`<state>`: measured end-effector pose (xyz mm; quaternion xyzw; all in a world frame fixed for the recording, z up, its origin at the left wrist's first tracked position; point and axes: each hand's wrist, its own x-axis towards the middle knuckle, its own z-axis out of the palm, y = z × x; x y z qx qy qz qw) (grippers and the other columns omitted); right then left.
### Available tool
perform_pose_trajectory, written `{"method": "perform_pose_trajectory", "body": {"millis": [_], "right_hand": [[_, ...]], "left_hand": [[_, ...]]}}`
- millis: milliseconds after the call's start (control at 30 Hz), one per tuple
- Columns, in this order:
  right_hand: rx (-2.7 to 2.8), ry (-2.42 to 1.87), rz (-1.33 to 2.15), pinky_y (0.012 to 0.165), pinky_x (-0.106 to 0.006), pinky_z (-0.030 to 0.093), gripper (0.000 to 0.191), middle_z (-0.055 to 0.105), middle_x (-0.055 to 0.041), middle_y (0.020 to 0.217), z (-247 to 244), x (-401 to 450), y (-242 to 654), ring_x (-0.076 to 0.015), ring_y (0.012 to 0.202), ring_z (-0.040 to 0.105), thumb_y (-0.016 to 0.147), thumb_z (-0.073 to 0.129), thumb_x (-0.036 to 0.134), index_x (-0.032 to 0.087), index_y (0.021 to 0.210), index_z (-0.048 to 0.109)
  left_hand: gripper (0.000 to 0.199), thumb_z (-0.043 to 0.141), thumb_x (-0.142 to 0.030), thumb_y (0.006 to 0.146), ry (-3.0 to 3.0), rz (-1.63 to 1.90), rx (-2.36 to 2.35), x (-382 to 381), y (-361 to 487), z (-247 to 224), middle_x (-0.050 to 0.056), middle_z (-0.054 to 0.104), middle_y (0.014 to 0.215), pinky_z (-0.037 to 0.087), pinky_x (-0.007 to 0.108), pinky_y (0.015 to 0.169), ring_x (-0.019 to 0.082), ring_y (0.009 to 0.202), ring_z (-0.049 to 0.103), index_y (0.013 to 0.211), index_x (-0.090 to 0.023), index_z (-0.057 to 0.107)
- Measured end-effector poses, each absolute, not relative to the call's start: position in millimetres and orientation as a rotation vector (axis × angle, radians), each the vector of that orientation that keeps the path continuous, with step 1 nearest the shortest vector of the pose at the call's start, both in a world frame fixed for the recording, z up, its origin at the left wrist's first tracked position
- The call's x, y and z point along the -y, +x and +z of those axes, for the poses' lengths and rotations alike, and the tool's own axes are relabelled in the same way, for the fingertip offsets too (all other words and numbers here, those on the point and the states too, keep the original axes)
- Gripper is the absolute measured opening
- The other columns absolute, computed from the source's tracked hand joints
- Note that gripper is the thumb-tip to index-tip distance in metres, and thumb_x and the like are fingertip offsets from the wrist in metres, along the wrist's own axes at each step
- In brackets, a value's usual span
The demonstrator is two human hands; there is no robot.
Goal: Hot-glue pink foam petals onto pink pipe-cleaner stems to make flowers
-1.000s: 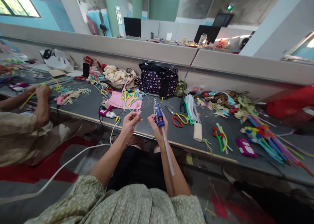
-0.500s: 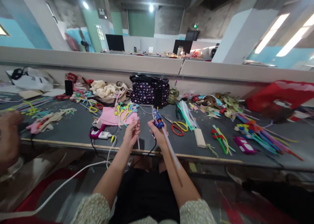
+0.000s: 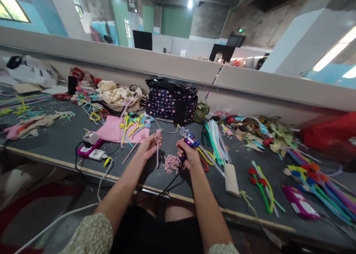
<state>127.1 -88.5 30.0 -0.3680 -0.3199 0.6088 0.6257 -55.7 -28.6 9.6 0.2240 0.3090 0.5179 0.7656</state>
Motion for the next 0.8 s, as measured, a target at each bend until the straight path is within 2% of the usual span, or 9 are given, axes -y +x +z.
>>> {"method": "perform_pose_trajectory", "body": {"millis": [67, 167, 333, 533, 800], "right_hand": [[0.716, -0.81, 1.426, 0.037, -0.016, 0.031, 0.033, 0.061, 0.0045, 0.068, 29.6, 77.4, 137.9, -0.0032, 0.044, 0.037, 0.061, 0.082, 0.029, 0.02, 0.079, 0.056], [0.699, -0.77, 1.438, 0.036, -0.015, 0.03, 0.032, 0.06, 0.0042, 0.07, 28.6, 62.8, 145.5, -0.0031, 0.044, 0.036, 0.062, 0.081, 0.028, 0.02, 0.079, 0.056], [0.616, -0.763, 1.452, 0.037, -0.015, 0.029, 0.035, 0.058, 0.0054, 0.068, 23.0, 54.5, 135.5, -0.0025, 0.044, 0.035, 0.057, 0.083, 0.025, 0.02, 0.079, 0.055], [0.653, -0.82, 1.376, 0.038, -0.017, 0.032, 0.034, 0.057, 0.0062, 0.069, 20.3, 57.6, 119.4, -0.0032, 0.045, 0.039, 0.058, 0.082, 0.025, 0.02, 0.079, 0.055], [0.733, -0.87, 1.245, 0.039, -0.018, 0.038, 0.032, 0.057, 0.0053, 0.074, 15.8, 60.6, 111.1, -0.0035, 0.046, 0.042, 0.062, 0.081, 0.03, 0.021, 0.081, 0.056]], "left_hand": [[0.019, 0.073, -0.013, 0.066, 0.517, 1.043, -0.687, 17.9, -56.6, 14.2, 0.004, 0.065, 0.07, 0.053, 0.025, 0.054, 0.011, 0.056, 0.06, 0.083, -0.01, 0.066], [0.022, 0.077, -0.018, 0.065, 0.631, 0.983, -0.714, 5.4, -57.9, 19.9, 0.002, 0.064, 0.068, 0.052, 0.023, 0.054, 0.011, 0.056, 0.061, 0.084, -0.012, 0.067], [0.024, 0.081, -0.023, 0.065, 0.802, 0.905, -0.6, -3.6, -57.3, 17.8, 0.001, 0.059, 0.061, 0.04, 0.015, 0.045, 0.006, 0.051, 0.054, 0.08, -0.012, 0.065], [0.026, 0.08, -0.025, 0.066, 0.898, 0.948, -0.588, 2.9, -49.5, 10.0, 0.002, 0.064, 0.072, 0.049, 0.02, 0.05, 0.008, 0.053, 0.056, 0.082, -0.014, 0.063], [0.024, 0.078, -0.028, 0.068, 1.097, 0.983, -0.606, 16.5, -38.5, 10.8, -0.001, 0.06, 0.067, 0.051, 0.023, 0.05, 0.01, 0.055, 0.056, 0.082, -0.015, 0.062]]}}
